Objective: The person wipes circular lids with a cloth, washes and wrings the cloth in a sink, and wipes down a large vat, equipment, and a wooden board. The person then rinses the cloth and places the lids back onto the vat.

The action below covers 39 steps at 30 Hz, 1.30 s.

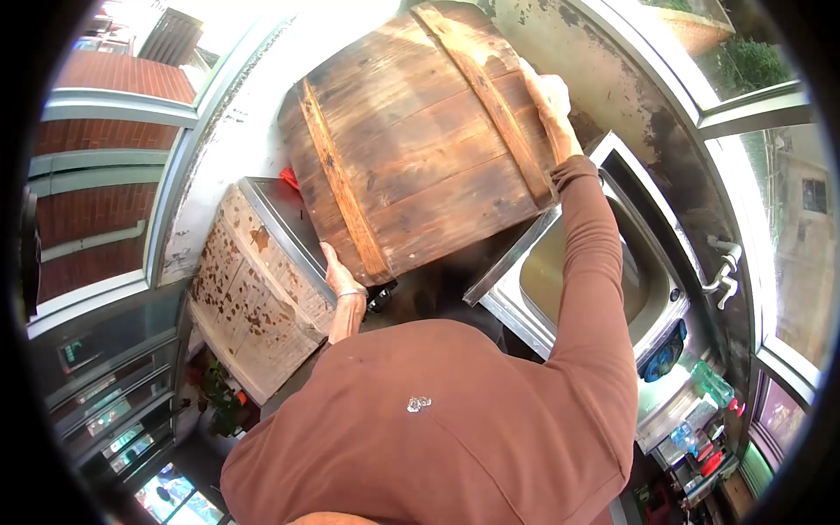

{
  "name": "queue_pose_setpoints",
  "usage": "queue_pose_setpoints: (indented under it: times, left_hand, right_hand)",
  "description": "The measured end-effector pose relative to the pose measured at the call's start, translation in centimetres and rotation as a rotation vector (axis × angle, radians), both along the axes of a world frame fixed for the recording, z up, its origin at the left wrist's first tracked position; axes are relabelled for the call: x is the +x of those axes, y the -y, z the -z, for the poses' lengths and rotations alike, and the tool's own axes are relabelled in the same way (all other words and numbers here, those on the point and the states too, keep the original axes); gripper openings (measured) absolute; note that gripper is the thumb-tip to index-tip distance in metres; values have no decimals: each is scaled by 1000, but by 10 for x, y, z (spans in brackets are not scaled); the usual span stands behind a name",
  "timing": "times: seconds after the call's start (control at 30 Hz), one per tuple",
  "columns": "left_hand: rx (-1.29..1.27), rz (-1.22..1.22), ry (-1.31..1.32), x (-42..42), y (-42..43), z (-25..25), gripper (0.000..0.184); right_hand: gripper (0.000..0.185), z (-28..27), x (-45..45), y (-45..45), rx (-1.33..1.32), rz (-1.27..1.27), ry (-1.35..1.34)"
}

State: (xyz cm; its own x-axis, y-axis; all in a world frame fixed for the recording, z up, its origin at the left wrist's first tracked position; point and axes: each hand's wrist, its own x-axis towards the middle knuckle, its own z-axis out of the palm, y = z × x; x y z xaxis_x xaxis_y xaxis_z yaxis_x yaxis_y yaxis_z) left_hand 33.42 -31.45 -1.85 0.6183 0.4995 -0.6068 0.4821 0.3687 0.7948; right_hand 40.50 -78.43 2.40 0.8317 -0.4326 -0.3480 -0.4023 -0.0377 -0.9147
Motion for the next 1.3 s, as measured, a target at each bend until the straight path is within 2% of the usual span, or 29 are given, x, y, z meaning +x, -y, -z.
queue_pose_setpoints:
  times: [0.13,0.3,0.37,0.43,0.47,0.53,0.67,0.73,0.77,0.8,0.9,0.97,1.03,1.1,1.17,1.23,1.3]
  left_hand:
    - [60,-77,-58,-18,11,39,76]
    - [59,-41,-73,-32,34,43,67]
    - [80,51,-123,-39,33,47,60]
    - [98,196,-248,-42,28,49,54]
    - [161,175,-239,-41,34,54,51]
    - [158,224,-254,-40,31,55,52]
    - [186,339,-321,-37,25,50,60]
    - [204,410,-365,-31,23,44,66]
    - [213,426,-374,-29,22,41,66]
    - [221,444,-383,-29,21,40,66]
    - [216,539,-378,-28,21,36,72]
    - [194,620,-377,-29,17,30,80]
    - [212,757,-477,-30,-7,52,95]
    - [66,817,-423,-34,-21,46,98]
    - [26,871,-327,-54,-40,27,81]
    - [61,935,-199,-88,-69,14,69]
    - [1,911,-109,-124,-112,7,53]
  right_hand:
    - [63,6,28,6,-76,-38,-82]
    - [67,5,76,11,-289,-39,-124]
    - [68,22,101,21,-383,-12,-111]
    - [74,75,125,39,-502,21,-85]
    - [72,80,126,41,-534,-18,-80]
    - [70,90,129,42,-595,-99,-65]
    - [61,110,132,43,-904,-176,7]
    - [61,121,139,50,-1240,-278,46]
    - [60,82,137,37,-1264,-375,-162]
    - [60,85,140,40,-1297,-370,-36]
    - [56,72,141,37,-1308,-489,-65]
    - [49,63,140,16,-1524,-569,-91]
    - [41,49,128,-6,-1537,-532,18]
    - [33,27,97,-34,-1353,-408,267]
    - [26,5,55,-69,-1158,-300,505]
    - [30,3,-18,-105,-1087,-39,532]
    - [31,-10,-112,-148,-896,133,512]
